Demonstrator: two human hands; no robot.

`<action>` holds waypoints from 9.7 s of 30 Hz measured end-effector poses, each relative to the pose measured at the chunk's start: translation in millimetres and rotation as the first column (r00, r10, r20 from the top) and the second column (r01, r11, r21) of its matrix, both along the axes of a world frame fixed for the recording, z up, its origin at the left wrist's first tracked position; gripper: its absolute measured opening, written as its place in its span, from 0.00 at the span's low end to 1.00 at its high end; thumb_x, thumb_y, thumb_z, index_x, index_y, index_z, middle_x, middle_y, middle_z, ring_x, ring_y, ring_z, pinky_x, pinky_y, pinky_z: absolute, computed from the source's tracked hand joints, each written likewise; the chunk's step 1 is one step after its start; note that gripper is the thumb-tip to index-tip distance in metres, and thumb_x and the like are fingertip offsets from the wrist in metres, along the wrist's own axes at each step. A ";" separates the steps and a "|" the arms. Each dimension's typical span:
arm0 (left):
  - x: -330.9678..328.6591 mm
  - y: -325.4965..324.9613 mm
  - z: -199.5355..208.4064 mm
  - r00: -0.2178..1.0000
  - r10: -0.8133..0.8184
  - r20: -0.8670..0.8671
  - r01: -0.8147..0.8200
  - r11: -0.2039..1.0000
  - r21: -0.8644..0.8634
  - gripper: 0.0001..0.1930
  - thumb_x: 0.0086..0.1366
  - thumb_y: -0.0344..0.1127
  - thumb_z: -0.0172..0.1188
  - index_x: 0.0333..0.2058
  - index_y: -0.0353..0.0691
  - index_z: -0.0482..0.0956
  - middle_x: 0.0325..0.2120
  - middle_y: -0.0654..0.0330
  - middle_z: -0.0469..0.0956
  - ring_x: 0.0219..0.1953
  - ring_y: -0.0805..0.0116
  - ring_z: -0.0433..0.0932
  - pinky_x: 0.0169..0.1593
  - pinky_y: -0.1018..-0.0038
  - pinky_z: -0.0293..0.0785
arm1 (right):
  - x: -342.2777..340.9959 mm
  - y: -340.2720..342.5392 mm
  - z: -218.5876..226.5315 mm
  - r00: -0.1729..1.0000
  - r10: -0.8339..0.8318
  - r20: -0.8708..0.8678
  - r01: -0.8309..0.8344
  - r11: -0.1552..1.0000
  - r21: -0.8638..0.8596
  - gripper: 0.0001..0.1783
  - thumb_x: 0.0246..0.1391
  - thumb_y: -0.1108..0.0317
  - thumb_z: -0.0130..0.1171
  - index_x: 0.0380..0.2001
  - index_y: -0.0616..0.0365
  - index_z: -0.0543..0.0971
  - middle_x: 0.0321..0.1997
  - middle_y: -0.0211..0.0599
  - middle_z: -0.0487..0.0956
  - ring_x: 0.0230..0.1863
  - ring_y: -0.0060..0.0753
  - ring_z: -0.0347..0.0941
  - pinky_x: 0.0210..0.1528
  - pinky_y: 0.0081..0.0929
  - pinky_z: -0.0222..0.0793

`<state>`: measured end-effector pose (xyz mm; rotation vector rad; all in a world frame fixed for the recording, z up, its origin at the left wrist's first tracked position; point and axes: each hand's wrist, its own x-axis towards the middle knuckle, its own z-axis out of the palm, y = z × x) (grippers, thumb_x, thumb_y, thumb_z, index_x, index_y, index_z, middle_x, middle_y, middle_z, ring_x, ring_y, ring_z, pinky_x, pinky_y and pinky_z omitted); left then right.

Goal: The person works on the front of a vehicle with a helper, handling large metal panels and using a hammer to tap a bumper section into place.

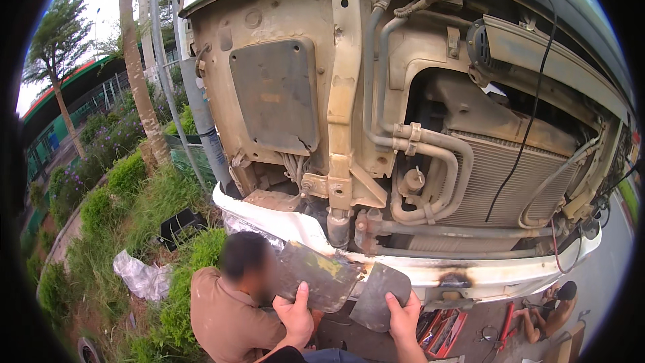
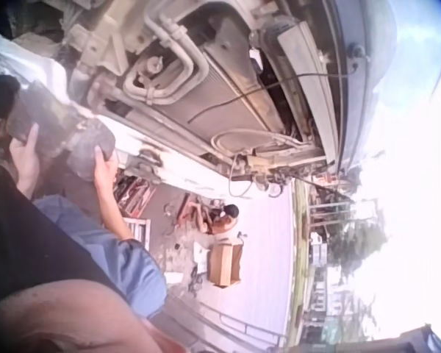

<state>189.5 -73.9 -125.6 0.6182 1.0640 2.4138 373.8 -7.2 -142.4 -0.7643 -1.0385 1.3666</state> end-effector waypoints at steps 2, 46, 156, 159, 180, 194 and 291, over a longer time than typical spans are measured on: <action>1.6 -2.8 2.2 0.993 0.003 -0.117 -0.016 0.994 -0.112 0.08 0.65 0.25 0.60 0.42 0.30 0.79 0.37 0.62 0.81 0.38 0.78 0.76 0.44 0.78 0.72 | -1.3 -1.1 2.0 1.000 -0.002 0.003 0.002 1.000 0.004 0.14 0.57 0.79 0.58 0.47 0.65 0.76 0.43 0.33 0.81 0.42 0.21 0.75 0.48 0.22 0.70; 34.5 26.6 15.7 0.956 -0.031 -0.292 0.037 0.999 0.016 0.09 0.65 0.23 0.59 0.42 0.26 0.78 0.39 0.56 0.81 0.39 0.72 0.77 0.46 0.75 0.73 | -2.2 2.5 44.1 0.998 -0.065 -0.021 0.065 0.997 0.033 0.18 0.60 0.77 0.55 0.54 0.65 0.72 0.48 0.33 0.79 0.47 0.20 0.74 0.50 0.22 0.70; -10.0 6.6 32.4 0.949 -0.243 0.200 0.207 0.961 0.185 0.20 0.64 0.26 0.55 0.55 0.31 0.69 0.48 0.52 0.76 0.49 0.63 0.77 0.54 0.66 0.73 | -24.8 82.8 226.7 0.988 0.142 -0.061 -0.094 0.864 0.494 0.18 0.67 0.71 0.46 0.58 0.64 0.67 0.56 0.40 0.75 0.56 0.33 0.72 0.58 0.34 0.69; -10.1 7.6 53.0 0.987 -0.149 0.064 0.135 0.974 0.180 0.19 0.65 0.26 0.56 0.54 0.30 0.70 0.48 0.53 0.76 0.47 0.64 0.78 0.53 0.67 0.74 | -28.1 52.2 162.4 0.946 0.249 -0.207 -0.193 0.947 0.257 0.18 0.67 0.67 0.49 0.57 0.62 0.68 0.54 0.35 0.76 0.54 0.28 0.72 0.59 0.29 0.67; 62.3 -1.1 38.4 0.941 -0.259 0.217 0.275 0.960 -0.047 0.14 0.63 0.24 0.60 0.48 0.30 0.74 0.41 0.57 0.79 0.41 0.70 0.78 0.47 0.72 0.74 | 113.0 -49.1 48.8 0.714 0.181 0.676 -0.380 0.912 0.156 0.15 0.64 0.60 0.54 0.40 0.64 0.76 0.26 0.31 0.77 0.29 0.21 0.71 0.33 0.23 0.67; 72.7 -7.4 24.5 0.939 -0.298 0.170 0.306 0.952 -0.023 0.15 0.62 0.24 0.62 0.48 0.31 0.74 0.43 0.56 0.79 0.43 0.69 0.78 0.49 0.72 0.74 | 110.5 -45.6 58.9 0.987 -0.082 0.137 0.066 0.990 0.121 0.15 0.64 0.59 0.56 0.39 0.63 0.74 0.32 0.28 0.78 0.33 0.18 0.70 0.39 0.21 0.67; -51.0 26.6 52.7 0.206 0.522 -0.828 -0.400 0.817 0.415 0.17 0.59 0.21 0.60 0.49 0.32 0.75 0.39 0.42 0.82 0.36 0.50 0.84 0.39 0.68 0.79 | -100.3 34.0 127.4 0.921 0.388 0.016 -0.373 0.873 0.314 0.20 0.57 0.76 0.59 0.53 0.66 0.72 0.48 0.35 0.79 0.49 0.22 0.74 0.52 0.23 0.69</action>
